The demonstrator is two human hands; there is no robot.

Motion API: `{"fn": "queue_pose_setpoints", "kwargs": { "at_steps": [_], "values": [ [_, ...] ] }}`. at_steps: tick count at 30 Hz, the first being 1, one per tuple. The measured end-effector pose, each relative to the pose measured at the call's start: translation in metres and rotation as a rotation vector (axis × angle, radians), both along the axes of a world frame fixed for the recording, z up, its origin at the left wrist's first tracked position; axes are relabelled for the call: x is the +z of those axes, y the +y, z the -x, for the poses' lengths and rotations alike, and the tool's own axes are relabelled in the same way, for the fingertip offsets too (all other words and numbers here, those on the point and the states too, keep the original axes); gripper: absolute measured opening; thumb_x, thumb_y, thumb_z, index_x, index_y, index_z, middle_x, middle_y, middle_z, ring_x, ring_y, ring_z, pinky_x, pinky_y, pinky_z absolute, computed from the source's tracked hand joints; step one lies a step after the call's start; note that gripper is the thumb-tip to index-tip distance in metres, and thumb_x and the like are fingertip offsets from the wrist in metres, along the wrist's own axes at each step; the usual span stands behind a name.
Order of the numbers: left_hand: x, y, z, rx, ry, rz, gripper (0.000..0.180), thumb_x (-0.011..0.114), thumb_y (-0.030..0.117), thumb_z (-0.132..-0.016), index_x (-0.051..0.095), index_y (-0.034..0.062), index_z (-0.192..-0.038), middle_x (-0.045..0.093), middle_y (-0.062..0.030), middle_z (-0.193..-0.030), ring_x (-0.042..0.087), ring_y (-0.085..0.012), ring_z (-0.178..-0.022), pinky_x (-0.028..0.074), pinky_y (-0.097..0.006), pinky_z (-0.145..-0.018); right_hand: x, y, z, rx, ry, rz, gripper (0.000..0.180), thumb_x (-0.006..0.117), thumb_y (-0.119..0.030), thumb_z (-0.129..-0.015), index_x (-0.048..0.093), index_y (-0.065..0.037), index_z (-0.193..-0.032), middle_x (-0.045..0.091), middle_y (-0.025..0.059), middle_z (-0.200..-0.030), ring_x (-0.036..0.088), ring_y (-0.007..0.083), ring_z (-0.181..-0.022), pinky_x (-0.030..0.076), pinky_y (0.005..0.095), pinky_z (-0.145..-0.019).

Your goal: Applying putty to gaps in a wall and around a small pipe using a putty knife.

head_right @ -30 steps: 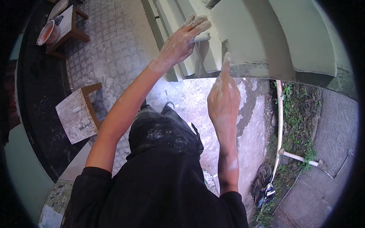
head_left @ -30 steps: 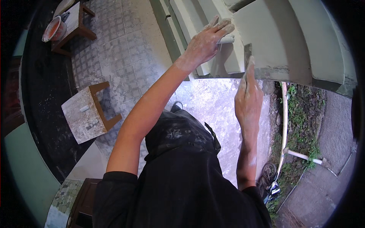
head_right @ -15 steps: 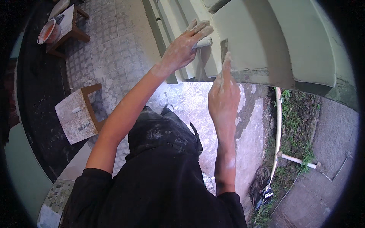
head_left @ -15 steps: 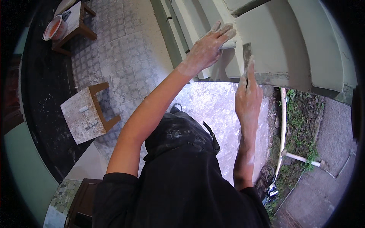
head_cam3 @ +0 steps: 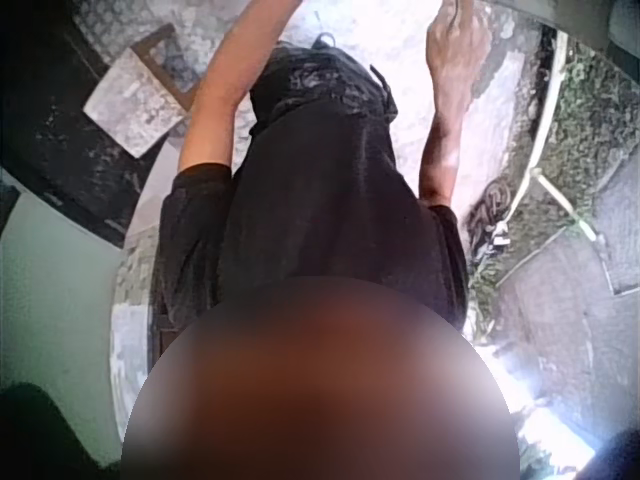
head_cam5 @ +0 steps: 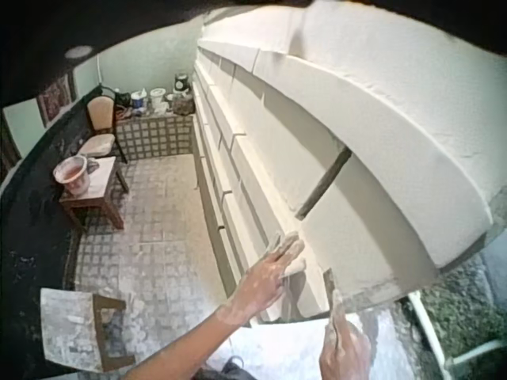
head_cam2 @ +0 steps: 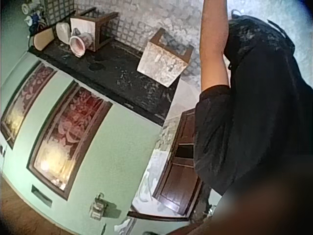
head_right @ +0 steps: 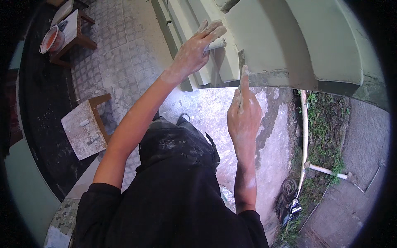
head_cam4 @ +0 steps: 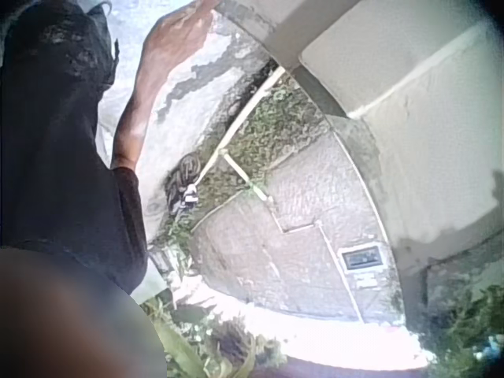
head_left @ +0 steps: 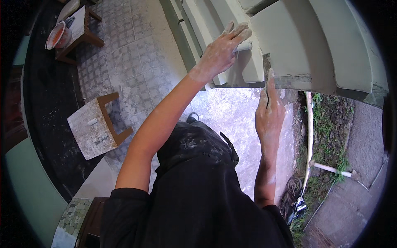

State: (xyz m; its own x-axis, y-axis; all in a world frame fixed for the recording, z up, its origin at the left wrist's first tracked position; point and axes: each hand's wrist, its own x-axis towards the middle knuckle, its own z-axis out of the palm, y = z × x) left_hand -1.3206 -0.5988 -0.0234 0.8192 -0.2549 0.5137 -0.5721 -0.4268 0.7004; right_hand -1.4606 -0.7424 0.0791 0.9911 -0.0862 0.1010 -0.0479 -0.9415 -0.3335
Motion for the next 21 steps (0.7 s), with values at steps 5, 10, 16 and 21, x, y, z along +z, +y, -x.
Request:
{"fn": "queue_pose_setpoints", "kwargs": {
  "at_steps": [5, 10, 16, 21],
  "values": [
    [0.001, -0.002, 0.003, 0.007, 0.014, -0.001, 0.084, 0.057, -0.014, -0.070, 0.041, 0.0214, -0.144, 0.039, -0.0040, -0.152, 0.033, -0.0359, -0.140, 0.041, -0.044, -0.112, -0.001, 0.006, -0.015, 0.027, -0.111, -0.013, 0.051, 0.047, -0.005, -0.095, 0.043, -0.008, -0.145, 0.064, 0.0250, -0.086, 0.061, 0.0393, -0.074, 0.046, 0.0467, -0.069],
    [0.001, -0.003, 0.001, 0.015, 0.002, -0.035, 0.080, 0.060, -0.011, -0.071, 0.042, 0.0180, -0.143, 0.039, -0.0044, -0.152, 0.034, -0.0361, -0.140, 0.044, -0.045, -0.109, 0.015, 0.011, -0.021, -0.045, 0.081, 0.007, 0.053, 0.047, -0.006, -0.094, 0.041, -0.009, -0.147, 0.064, 0.0247, -0.085, 0.061, 0.0401, -0.075, 0.046, 0.0471, -0.069],
    [-0.002, -0.002, -0.004, 0.010, -0.023, 0.012, 0.074, 0.051, -0.013, -0.074, 0.045, 0.0154, -0.142, 0.038, -0.0080, -0.152, 0.034, -0.0368, -0.140, 0.034, -0.044, -0.116, -0.004, -0.011, 0.003, 0.027, 0.022, -0.152, 0.058, 0.045, -0.006, -0.093, 0.035, -0.011, -0.150, 0.063, 0.0247, -0.081, 0.062, 0.0390, -0.072, 0.046, 0.0474, -0.067],
    [-0.004, -0.006, -0.003, 0.013, -0.039, -0.014, 0.072, 0.051, -0.012, -0.075, 0.045, 0.0150, -0.142, 0.039, -0.0098, -0.151, 0.035, -0.0352, -0.140, 0.033, -0.044, -0.116, 0.010, -0.023, 0.040, -0.110, 0.189, -0.271, 0.063, 0.046, -0.006, -0.093, 0.027, -0.010, -0.153, 0.061, 0.0243, -0.080, 0.060, 0.0386, -0.068, 0.047, 0.0457, -0.067]
  ]
}}
